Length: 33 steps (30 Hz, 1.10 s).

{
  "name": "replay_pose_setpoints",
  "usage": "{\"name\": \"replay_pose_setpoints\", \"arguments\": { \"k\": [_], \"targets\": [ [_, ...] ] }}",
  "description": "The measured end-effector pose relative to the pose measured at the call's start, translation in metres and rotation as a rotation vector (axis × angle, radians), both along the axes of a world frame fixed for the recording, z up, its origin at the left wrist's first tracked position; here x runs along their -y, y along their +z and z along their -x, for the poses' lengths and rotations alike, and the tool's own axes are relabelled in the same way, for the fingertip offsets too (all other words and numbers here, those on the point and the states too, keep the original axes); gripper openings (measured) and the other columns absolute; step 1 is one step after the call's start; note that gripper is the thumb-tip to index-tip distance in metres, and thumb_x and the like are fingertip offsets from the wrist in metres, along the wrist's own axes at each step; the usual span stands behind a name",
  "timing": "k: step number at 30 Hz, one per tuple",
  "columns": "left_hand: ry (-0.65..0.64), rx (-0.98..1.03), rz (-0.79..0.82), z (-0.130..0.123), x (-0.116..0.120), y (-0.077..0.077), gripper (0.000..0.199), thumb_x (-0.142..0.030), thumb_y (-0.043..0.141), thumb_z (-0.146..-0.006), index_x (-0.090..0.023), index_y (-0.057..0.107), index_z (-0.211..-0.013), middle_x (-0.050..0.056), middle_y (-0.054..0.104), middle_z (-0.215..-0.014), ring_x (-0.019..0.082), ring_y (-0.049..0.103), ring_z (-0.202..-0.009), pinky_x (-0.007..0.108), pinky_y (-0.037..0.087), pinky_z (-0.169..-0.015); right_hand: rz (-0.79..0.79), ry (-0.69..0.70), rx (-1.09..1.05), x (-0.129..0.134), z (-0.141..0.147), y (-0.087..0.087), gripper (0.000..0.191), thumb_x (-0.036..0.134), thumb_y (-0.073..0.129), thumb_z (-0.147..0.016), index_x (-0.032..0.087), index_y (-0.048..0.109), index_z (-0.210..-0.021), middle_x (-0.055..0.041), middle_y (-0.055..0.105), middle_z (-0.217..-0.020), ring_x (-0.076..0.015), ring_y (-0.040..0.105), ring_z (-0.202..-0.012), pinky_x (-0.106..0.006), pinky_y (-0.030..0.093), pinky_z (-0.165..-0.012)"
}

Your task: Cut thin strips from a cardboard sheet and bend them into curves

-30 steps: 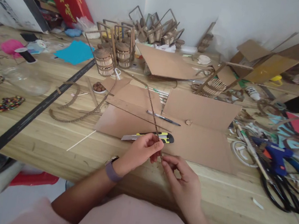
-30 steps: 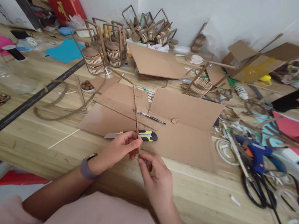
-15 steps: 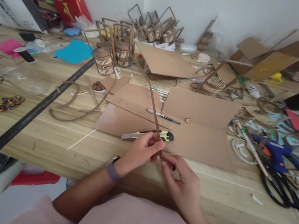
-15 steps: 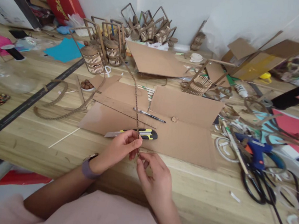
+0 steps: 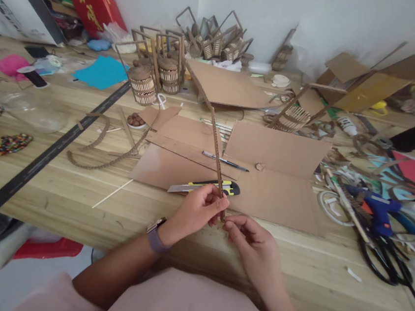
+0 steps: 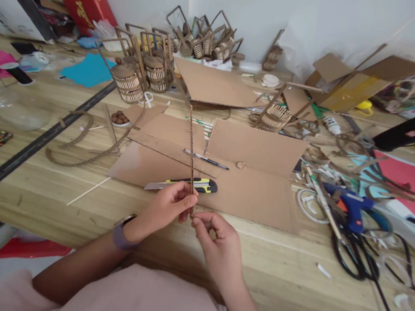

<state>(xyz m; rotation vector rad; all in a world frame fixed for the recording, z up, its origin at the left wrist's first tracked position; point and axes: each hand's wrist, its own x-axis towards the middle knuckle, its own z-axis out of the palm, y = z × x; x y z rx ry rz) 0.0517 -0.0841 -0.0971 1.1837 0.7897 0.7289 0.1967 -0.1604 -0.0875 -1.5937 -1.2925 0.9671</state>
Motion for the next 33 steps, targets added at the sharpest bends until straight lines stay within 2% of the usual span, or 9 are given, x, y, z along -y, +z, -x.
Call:
{"name": "replay_pose_setpoints", "arguments": {
  "k": [4, 8, 11, 13, 16, 20, 26, 33],
  "targets": [
    [0.005, 0.004, 0.019, 0.001, 0.003, 0.002, 0.050, -0.062, 0.065, -0.082, -0.015, 0.057, -0.098, -0.004, 0.053, -0.063, 0.008, 0.049, -0.048, 0.020, 0.041, -0.046, -0.038, 0.051, 0.027, -0.001, 0.001, 0.006, 0.021, 0.037, 0.059, -0.084, 0.022, 0.069, -0.073, -0.0012, 0.067, -0.064, -0.0143, 0.054, -0.056, -0.026, 0.044, -0.054],
    [0.004, -0.073, -0.011, 0.010, 0.010, 0.012, 0.045, -0.059, 0.056, -0.088, -0.015, 0.060, -0.094, -0.001, 0.056, -0.066, 0.011, 0.055, -0.054, 0.023, 0.044, -0.052, -0.146, 0.030, 0.179, -0.003, 0.005, 0.006, 0.020, 0.032, 0.053, -0.086, 0.023, 0.064, -0.072, -0.0003, 0.067, -0.065, -0.0141, 0.057, -0.058, -0.025, 0.046, -0.056],
    [0.027, -0.343, -0.163, 0.022, 0.021, 0.023, 0.034, -0.045, 0.049, -0.096, -0.016, 0.063, -0.085, 0.001, 0.062, -0.069, 0.013, 0.058, -0.060, 0.024, 0.043, -0.057, -0.250, 0.007, 0.310, -0.004, 0.008, -0.001, 0.016, 0.028, 0.051, -0.087, 0.023, 0.061, -0.075, 0.0004, 0.066, -0.066, -0.0139, 0.058, -0.058, -0.024, 0.046, -0.055],
    [0.047, -0.515, -0.304, 0.030, 0.030, 0.029, 0.027, -0.035, 0.050, -0.096, -0.017, 0.066, -0.085, 0.001, 0.067, -0.073, 0.014, 0.060, -0.066, 0.025, 0.041, -0.061, -0.325, 0.034, 0.369, -0.004, 0.010, -0.006, 0.013, 0.024, 0.050, -0.088, 0.024, 0.059, -0.078, 0.0003, 0.065, -0.068, -0.0142, 0.059, -0.059, -0.024, 0.046, -0.054],
    [0.026, -0.587, -0.410, 0.038, 0.038, 0.035, 0.015, -0.028, 0.057, -0.094, -0.018, 0.066, -0.088, 0.000, 0.070, -0.081, 0.015, 0.062, -0.074, 0.024, 0.042, -0.066, -0.421, 0.121, 0.400, -0.004, 0.015, -0.010, 0.012, 0.020, 0.048, -0.092, 0.024, 0.055, -0.082, -0.0001, 0.063, -0.071, -0.0146, 0.060, -0.062, -0.025, 0.047, -0.056],
    [-0.001, -0.673, -0.513, 0.044, 0.041, 0.034, 0.004, -0.018, 0.066, -0.088, -0.017, 0.063, -0.086, 0.000, 0.067, -0.082, 0.015, 0.061, -0.076, 0.024, 0.041, -0.068, -0.495, 0.248, 0.381, -0.003, 0.019, -0.007, 0.013, 0.016, 0.046, -0.095, 0.024, 0.052, -0.086, -0.0010, 0.061, -0.077, -0.0149, 0.061, -0.068, -0.025, 0.049, -0.059],
    [-0.059, -0.748, -0.671, 0.047, 0.045, 0.030, 0.012, -0.010, 0.060, -0.087, -0.017, 0.059, -0.079, -0.001, 0.063, -0.075, 0.014, 0.057, -0.070, 0.025, 0.037, -0.063, -0.551, 0.342, 0.459, -0.004, 0.017, -0.004, 0.014, 0.012, 0.046, -0.095, 0.023, 0.052, -0.089, -0.0021, 0.061, -0.080, -0.0147, 0.061, -0.072, -0.025, 0.051, -0.063],
    [-0.055, -0.851, -0.844, 0.044, 0.050, 0.026, 0.020, -0.010, 0.055, -0.085, -0.018, 0.050, -0.068, -0.001, 0.054, -0.064, 0.014, 0.050, -0.060, 0.028, 0.030, -0.056, -0.597, 0.364, 0.536, -0.003, 0.017, -0.002, 0.015, 0.008, 0.048, -0.091, 0.022, 0.051, -0.088, -0.0031, 0.061, -0.081, -0.0166, 0.059, -0.074, -0.029, 0.052, -0.065]
  ]
}}
